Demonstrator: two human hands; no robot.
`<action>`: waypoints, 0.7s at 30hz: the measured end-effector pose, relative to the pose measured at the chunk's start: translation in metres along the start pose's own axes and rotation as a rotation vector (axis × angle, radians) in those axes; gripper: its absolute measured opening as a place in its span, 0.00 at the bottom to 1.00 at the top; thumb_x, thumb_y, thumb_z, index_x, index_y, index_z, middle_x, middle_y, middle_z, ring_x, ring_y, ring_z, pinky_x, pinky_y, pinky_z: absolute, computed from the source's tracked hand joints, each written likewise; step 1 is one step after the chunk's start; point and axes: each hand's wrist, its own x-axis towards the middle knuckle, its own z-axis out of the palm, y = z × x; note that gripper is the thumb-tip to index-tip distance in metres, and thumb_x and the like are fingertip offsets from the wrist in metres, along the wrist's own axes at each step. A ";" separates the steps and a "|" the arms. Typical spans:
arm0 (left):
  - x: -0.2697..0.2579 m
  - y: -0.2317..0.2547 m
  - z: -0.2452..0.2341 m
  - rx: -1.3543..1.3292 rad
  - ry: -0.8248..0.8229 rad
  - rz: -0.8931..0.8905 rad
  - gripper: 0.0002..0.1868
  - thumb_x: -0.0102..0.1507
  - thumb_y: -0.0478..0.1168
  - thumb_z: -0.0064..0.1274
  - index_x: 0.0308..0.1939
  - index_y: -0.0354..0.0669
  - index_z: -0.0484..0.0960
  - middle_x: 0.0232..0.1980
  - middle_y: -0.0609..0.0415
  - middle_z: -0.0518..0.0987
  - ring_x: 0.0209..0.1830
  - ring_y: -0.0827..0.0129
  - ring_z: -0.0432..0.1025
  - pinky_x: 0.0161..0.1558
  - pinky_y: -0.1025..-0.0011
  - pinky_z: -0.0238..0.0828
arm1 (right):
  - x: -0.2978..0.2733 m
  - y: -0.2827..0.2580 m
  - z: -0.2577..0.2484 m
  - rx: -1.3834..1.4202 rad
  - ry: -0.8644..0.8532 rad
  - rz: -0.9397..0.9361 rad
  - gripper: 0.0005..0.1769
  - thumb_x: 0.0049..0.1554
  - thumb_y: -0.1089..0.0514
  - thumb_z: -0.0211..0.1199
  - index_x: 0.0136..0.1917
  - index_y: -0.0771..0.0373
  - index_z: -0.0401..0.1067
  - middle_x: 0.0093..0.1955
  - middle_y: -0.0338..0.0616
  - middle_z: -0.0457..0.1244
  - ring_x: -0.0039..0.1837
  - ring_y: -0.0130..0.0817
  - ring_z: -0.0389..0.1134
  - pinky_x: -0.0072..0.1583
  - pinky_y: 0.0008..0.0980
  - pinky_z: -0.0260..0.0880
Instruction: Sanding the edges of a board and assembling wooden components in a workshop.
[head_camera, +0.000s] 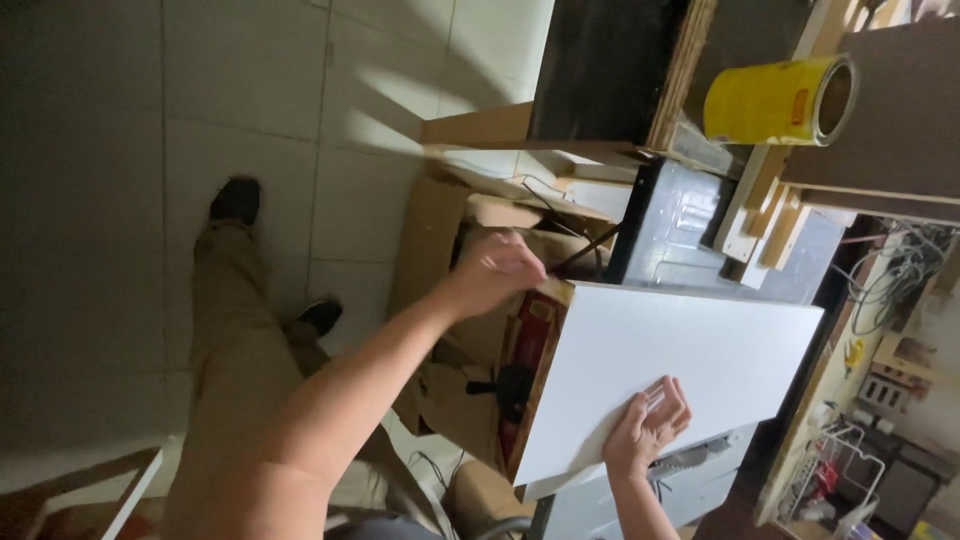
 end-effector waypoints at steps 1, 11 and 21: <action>0.014 -0.010 -0.007 0.000 -0.004 -0.003 0.09 0.64 0.53 0.61 0.36 0.59 0.89 0.41 0.67 0.81 0.50 0.74 0.76 0.55 0.65 0.74 | 0.004 -0.002 0.006 -0.002 0.000 0.005 0.24 0.63 0.48 0.46 0.70 0.57 0.63 0.74 0.55 0.55 0.74 0.54 0.52 0.67 0.62 0.51; 0.000 -0.006 -0.012 0.018 -0.006 0.215 0.09 0.68 0.50 0.59 0.41 0.52 0.86 0.41 0.61 0.86 0.42 0.73 0.81 0.51 0.72 0.80 | -0.006 0.010 -0.008 0.061 -0.025 -0.053 0.23 0.64 0.54 0.47 0.70 0.63 0.62 0.73 0.58 0.53 0.75 0.53 0.50 0.71 0.56 0.52; -0.047 -0.026 0.009 0.049 -0.046 0.094 0.10 0.64 0.50 0.69 0.30 0.54 0.90 0.32 0.62 0.81 0.32 0.73 0.68 0.39 0.72 0.68 | 0.012 0.053 0.015 0.091 0.003 -0.227 0.25 0.69 0.44 0.49 0.73 0.59 0.60 0.71 0.55 0.52 0.80 0.58 0.48 0.78 0.56 0.42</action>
